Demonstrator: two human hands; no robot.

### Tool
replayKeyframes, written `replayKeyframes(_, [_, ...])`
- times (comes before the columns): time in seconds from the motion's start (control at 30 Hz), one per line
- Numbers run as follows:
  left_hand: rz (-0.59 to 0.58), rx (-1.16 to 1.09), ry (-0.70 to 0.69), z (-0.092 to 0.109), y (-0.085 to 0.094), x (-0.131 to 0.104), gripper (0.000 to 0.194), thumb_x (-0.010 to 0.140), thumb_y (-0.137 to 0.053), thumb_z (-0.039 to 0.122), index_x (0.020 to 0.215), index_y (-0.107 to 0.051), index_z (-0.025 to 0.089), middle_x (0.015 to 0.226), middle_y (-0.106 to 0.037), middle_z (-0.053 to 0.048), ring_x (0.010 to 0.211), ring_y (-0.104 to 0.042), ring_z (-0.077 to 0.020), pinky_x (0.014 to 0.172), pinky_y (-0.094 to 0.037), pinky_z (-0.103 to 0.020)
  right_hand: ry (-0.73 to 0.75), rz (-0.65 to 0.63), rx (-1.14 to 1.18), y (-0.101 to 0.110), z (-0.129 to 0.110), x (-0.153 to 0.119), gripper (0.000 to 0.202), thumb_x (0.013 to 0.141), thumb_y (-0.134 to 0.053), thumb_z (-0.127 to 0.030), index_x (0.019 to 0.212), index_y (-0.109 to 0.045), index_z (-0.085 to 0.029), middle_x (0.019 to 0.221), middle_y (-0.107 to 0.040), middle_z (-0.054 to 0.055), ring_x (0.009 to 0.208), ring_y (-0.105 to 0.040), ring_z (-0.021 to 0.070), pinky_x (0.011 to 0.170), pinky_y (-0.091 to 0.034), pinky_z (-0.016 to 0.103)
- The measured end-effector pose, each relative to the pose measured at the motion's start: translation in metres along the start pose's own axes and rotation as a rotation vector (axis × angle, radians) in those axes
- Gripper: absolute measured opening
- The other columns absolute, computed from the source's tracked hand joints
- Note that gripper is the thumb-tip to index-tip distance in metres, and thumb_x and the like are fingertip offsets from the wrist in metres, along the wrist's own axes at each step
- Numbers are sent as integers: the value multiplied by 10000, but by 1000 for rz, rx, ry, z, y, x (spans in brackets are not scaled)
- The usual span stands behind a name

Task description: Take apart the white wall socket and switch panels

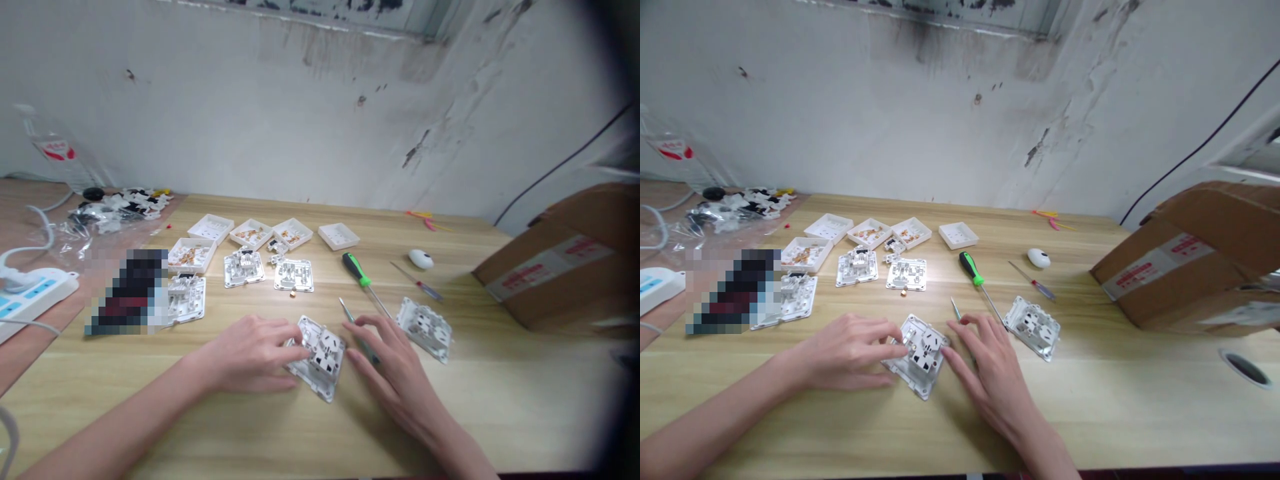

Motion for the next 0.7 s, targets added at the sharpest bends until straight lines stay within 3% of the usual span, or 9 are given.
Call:
replayKeyframes(0.13, [49, -131, 212, -6, -3, 2, 378, 904, -533, 374, 1243, -494, 211, 1135, -597, -61, 963, -609, -188, 757, -494, -296, 9, -82, 60, -3, -22, 5, 632, 765, -644, -546, 1277, -482, -211, 1211, -520, 106, 1120, -467, 278, 930, -415, 439])
replayKeyframes(0.23, [2, -167, 327, -9, -4, 5, 466, 878, -561, 407, 1297, -471, 222, 1109, -579, -69, 944, -593, -208, 761, -479, -322, -7, -90, 92, -9, -32, 13, 507, 776, -663, -430, 1207, -511, -211, 1167, -545, 85, 1078, -484, 256, 927, -405, 423])
replayKeyframes(0.37, [-88, -213, 313, -12, -2, 6, 450, 867, -560, 470, 1255, -516, 247, 1038, -577, -52, 899, -584, -209, 710, -450, -306, 22, -83, 141, -12, -36, 19, 458, 759, -677, -326, 1170, -523, -196, 1139, -563, 82, 1049, -497, 243, 925, -393, 415])
replayKeyframes(0.7, [-83, -200, 230, -13, -3, 4, 401, 885, -541, 482, 1137, -531, 170, 968, -602, -60, 881, -593, -212, 737, -434, -305, 76, -171, 239, -6, -36, 23, 428, 820, -636, -279, 1222, -526, -182, 1048, -572, 85, 988, -499, 233, 874, -430, 404])
Point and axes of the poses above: each hand's wrist, its own x-axis towards the middle knuckle, its own y-axis out of the back of the hand, z = x × y, the point moved 1 cm from there along x, towards the middle knuckle
